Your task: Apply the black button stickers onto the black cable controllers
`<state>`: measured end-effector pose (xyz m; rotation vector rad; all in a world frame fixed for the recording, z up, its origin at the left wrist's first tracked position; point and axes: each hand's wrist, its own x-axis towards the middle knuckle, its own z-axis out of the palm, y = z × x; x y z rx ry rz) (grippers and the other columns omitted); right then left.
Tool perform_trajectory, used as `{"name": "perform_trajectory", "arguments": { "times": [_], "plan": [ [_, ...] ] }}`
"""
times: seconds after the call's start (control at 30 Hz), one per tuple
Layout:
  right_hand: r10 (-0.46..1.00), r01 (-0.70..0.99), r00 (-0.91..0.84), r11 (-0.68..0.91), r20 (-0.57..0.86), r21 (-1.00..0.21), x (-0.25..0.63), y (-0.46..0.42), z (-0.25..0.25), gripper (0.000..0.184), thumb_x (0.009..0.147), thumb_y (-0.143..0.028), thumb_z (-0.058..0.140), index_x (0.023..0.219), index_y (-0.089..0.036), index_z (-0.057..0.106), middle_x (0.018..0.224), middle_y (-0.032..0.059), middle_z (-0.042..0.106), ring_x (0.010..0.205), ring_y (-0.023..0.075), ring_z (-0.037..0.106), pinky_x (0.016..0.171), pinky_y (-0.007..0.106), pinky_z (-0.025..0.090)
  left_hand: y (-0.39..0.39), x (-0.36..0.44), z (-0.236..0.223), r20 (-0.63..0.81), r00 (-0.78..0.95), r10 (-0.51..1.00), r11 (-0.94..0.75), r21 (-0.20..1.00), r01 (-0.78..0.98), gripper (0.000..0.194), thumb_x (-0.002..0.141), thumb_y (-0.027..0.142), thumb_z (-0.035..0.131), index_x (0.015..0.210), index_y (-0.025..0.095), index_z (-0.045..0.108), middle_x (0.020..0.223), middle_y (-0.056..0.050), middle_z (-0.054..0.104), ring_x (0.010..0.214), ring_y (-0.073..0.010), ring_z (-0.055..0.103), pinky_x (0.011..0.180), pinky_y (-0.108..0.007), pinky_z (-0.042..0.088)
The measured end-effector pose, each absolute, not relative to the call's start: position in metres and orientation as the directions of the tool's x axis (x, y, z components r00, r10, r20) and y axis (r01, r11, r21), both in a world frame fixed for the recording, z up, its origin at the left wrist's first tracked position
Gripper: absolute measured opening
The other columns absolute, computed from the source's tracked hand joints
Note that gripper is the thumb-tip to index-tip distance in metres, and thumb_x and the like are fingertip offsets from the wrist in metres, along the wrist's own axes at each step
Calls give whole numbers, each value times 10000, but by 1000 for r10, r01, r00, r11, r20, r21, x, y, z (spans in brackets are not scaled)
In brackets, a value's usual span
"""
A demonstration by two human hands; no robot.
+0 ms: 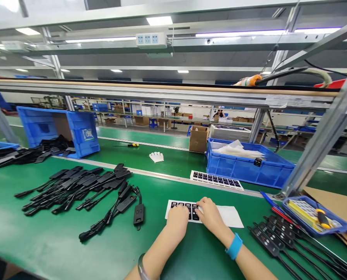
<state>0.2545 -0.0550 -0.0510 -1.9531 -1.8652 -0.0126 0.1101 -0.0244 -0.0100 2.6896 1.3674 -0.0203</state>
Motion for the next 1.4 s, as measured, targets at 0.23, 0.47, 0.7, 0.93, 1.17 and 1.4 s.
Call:
{"name": "perform_trajectory", "arguments": {
  "times": [0.23, 0.47, 0.7, 0.93, 1.17, 1.4],
  "plan": [
    [921, 955, 91, 28, 379, -296, 265, -58, -57, 216, 890, -175, 464, 1027, -107, 617, 997, 146, 564, 944, 291, 526, 813, 401, 422, -23, 113, -14, -116, 561, 819, -556, 73, 828, 160, 892, 129, 483, 977, 91, 612, 994, -88, 639, 929, -185, 619, 816, -371, 519],
    [907, 934, 95, 61, 410, -351, 269, -41, -74, 93, 784, -222, 583, 827, -165, 642, 869, 108, 587, 825, 294, 551, 710, 394, 433, -23, 115, -21, -118, 553, 825, -551, 49, 833, 151, 881, 197, 526, 969, 103, 605, 978, -73, 623, 902, -175, 598, 788, -356, 509],
    [846, 822, 101, 225, 523, -523, 271, -61, -57, 246, 864, -368, 420, 776, -197, 574, 873, 84, 591, 861, 241, 545, 774, 362, 438, -25, 117, -17, -121, 591, 798, -593, 17, 805, 173, 842, 115, 512, 982, 100, 612, 974, -111, 621, 926, -222, 599, 776, -373, 505],
    [776, 525, 482, 115, 406, -843, 294, -116, -35, 386, 773, -593, 527, 874, -224, 572, 838, 25, 601, 747, 204, 566, 684, 290, 442, 13, 32, 8, 9, 606, 795, -606, -18, 795, 464, 690, -61, 500, 1104, 143, 552, 1098, -161, 543, 1059, -298, 530, 844, -428, 462],
    [772, 445, 532, 93, 347, -891, 304, -137, -58, 408, 765, -620, 538, 862, -225, 564, 816, 13, 580, 707, 192, 559, 633, 276, 428, 40, -46, 8, 108, 671, 734, -679, 95, 728, 348, 685, -36, 561, 951, 189, 554, 1127, -65, 564, 1192, -232, 446, 1013, -382, 337],
    [766, 297, 560, 169, 315, -940, 306, -140, -58, 389, 790, -592, 564, 879, -214, 536, 809, 10, 560, 740, 188, 567, 693, 283, 457, 11, 22, 23, 362, 610, 705, -709, 335, 620, 251, 870, 273, 491, 1089, 187, 403, 989, -35, 574, 815, -126, 561, 730, -229, 458]
  ]
}}
